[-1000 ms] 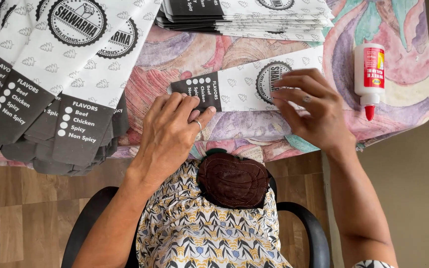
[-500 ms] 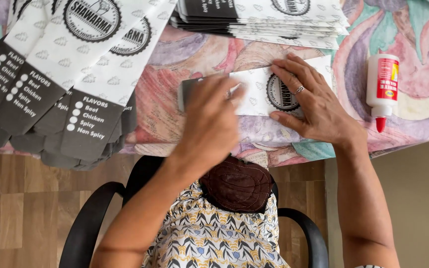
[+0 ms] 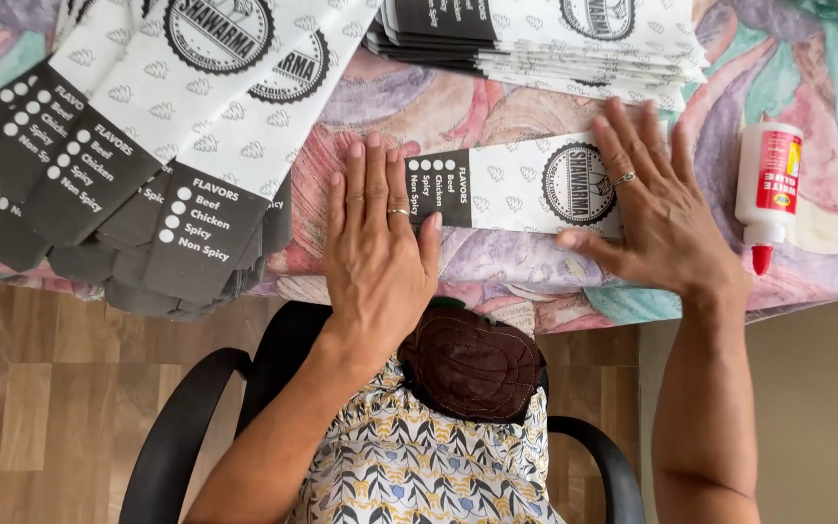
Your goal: The person repeatedly applies glue to the edge of a white paper wrapper and folds a black printed flap over it to seal the package. They press the flap to secure it and place the finished package on a growing stack. The process is repeated continuously with identical wrappers.
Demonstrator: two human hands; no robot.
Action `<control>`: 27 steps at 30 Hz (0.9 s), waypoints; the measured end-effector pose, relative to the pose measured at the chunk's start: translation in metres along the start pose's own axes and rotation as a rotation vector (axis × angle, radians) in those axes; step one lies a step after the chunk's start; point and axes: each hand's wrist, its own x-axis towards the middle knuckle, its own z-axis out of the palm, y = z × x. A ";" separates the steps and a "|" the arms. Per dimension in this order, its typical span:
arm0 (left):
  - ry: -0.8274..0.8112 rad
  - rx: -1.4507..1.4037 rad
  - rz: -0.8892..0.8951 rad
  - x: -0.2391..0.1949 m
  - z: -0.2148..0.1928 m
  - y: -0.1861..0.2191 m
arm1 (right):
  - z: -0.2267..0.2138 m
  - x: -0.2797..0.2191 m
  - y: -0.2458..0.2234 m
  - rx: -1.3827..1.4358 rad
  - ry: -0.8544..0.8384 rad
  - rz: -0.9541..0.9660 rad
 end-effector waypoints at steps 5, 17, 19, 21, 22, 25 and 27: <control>0.062 0.009 0.019 0.002 0.002 0.003 | 0.012 0.015 -0.070 0.032 0.119 -0.124; 0.122 0.037 0.070 0.000 -0.006 0.002 | -0.002 -0.021 -0.018 -0.197 0.073 0.272; 0.109 0.031 0.065 -0.003 -0.006 0.003 | 0.011 -0.024 -0.051 -0.253 0.046 0.211; 0.089 0.009 0.051 -0.002 -0.007 0.002 | 0.034 -0.027 -0.087 -0.036 0.097 -0.122; 0.090 0.012 0.051 0.000 -0.007 0.001 | 0.035 -0.035 -0.078 -0.035 0.099 -0.123; 0.094 0.022 0.063 -0.002 -0.006 0.000 | 0.033 -0.067 -0.049 -0.078 0.076 0.014; 0.047 0.028 0.025 -0.001 -0.007 0.003 | 0.021 -0.094 -0.023 -0.277 -0.006 0.288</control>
